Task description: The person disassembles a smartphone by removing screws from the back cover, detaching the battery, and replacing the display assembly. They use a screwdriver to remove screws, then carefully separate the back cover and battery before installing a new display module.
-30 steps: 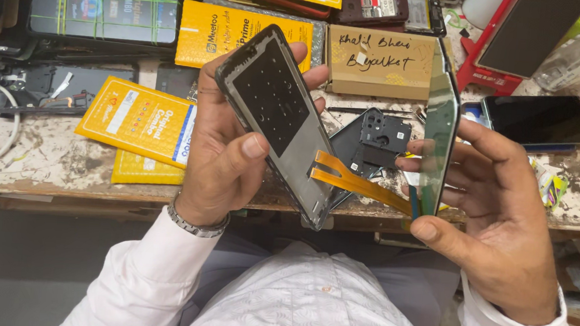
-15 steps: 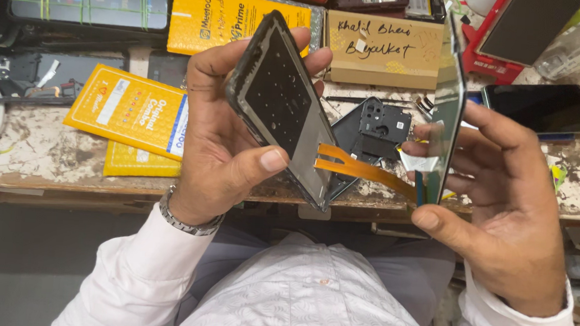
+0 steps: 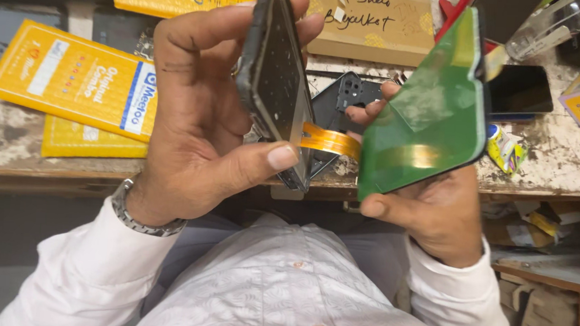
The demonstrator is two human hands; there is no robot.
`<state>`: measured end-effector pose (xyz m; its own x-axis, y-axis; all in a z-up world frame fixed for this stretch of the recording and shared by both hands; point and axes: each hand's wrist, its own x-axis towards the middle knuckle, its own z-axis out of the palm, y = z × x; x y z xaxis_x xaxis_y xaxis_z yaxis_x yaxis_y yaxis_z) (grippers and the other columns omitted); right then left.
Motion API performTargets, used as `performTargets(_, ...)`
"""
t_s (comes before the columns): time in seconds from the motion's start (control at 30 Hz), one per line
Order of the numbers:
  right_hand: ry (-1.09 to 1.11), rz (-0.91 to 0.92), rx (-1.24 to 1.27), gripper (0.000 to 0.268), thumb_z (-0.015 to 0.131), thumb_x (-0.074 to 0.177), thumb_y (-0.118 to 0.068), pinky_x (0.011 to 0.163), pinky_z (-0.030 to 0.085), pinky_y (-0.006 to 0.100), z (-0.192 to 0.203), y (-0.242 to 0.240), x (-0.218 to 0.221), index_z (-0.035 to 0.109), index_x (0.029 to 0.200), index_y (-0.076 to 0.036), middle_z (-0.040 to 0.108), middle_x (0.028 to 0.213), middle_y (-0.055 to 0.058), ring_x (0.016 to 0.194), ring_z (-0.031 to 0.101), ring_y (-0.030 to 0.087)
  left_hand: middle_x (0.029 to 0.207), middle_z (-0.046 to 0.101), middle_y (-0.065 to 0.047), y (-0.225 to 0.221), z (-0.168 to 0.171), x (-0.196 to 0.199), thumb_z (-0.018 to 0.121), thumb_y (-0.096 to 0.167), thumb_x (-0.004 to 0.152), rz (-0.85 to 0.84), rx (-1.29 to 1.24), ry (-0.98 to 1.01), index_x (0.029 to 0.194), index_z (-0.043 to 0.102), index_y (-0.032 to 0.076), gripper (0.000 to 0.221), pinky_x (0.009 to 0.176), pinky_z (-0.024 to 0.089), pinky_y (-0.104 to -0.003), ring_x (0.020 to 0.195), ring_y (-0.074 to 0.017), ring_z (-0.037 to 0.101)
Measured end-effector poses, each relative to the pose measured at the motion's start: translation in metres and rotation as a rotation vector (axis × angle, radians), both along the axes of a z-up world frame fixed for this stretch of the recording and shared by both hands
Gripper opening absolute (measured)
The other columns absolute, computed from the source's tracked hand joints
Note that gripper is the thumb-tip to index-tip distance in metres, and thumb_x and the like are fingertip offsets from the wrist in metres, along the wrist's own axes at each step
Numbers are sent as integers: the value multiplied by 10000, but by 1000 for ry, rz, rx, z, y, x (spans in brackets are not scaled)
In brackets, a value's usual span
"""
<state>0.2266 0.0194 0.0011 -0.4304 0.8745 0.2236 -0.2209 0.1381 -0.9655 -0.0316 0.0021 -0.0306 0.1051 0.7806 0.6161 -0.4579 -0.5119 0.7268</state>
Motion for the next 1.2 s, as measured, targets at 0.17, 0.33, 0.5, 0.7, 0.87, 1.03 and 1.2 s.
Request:
performTargets(0.17, -9, -24, 41, 953, 962, 828, -224, 1158, 515, 499, -8, 2, 2, 403, 1560, 20, 570, 1419, 138, 1387, 569, 312, 1609, 338, -111, -2, 3, -2, 779, -27, 1087, 30, 28, 43, 1534, 293, 189, 695, 1304, 301, -353, 1530, -211, 364)
performTargets(0.33, 37, -101, 10, 1022, 986, 807, -326, 1111, 564, 499, -9, 3, 8, 391, 1555, 36, 586, 1369, 156, 1302, 613, 326, 1612, 312, -98, -2, 3, 2, 775, -39, 1085, 26, 51, 62, 1533, 278, 182, 705, 1312, 279, -350, 1535, -195, 334)
performTargets(0.5, 5, -134, 93, 1006, 988, 819, -293, 1128, 524, 463, -5, 0, 2, 404, 1566, 43, 581, 1381, 144, 1268, 607, 303, 1615, 287, -86, 0, 7, 2, 770, -51, 1083, 30, 77, 106, 1531, 262, 175, 715, 1319, 257, -347, 1541, -178, 303)
performTargets(0.7, -68, -149, 113, 1002, 993, 781, -200, 1184, 501, 437, -1, -3, -8, 408, 1565, 18, 557, 1407, 103, 1328, 583, 257, 1618, 256, -71, -3, 7, 2, 765, -66, 1081, 39, 101, 165, 1530, 243, 167, 726, 1329, 230, -344, 1548, -158, 266)
performTargets(0.87, -142, -141, 157, 1023, 983, 733, -198, 1227, 502, 415, -2, -4, -13, 406, 1555, -5, 547, 1477, 80, 1362, 583, 225, 1620, 230, -58, -7, 6, 2, 761, -78, 1079, 57, 123, 198, 1528, 228, 160, 736, 1336, 208, -341, 1553, -142, 235)
performTargets(1.03, -262, -63, 270, 932, 969, 796, -155, 1239, 493, 402, -13, -1, -15, 418, 1538, -34, 580, 1460, 107, 1354, 567, 213, 1630, 269, -97, -7, 12, 1, 759, -48, 1042, -1, 16, 120, 1525, 229, 150, 743, 1281, 344, -371, 1523, -182, 309)
performTargets(1.2, -200, 9, 208, 781, 945, 847, -189, 1210, 523, 401, -18, 0, -14, 440, 1428, -59, 603, 1456, 130, 1365, 609, 233, 1598, 352, -113, -5, 14, 2, 761, -48, 1054, -9, -37, 69, 1525, 261, 155, 716, 1250, 466, -376, 1476, -209, 430)
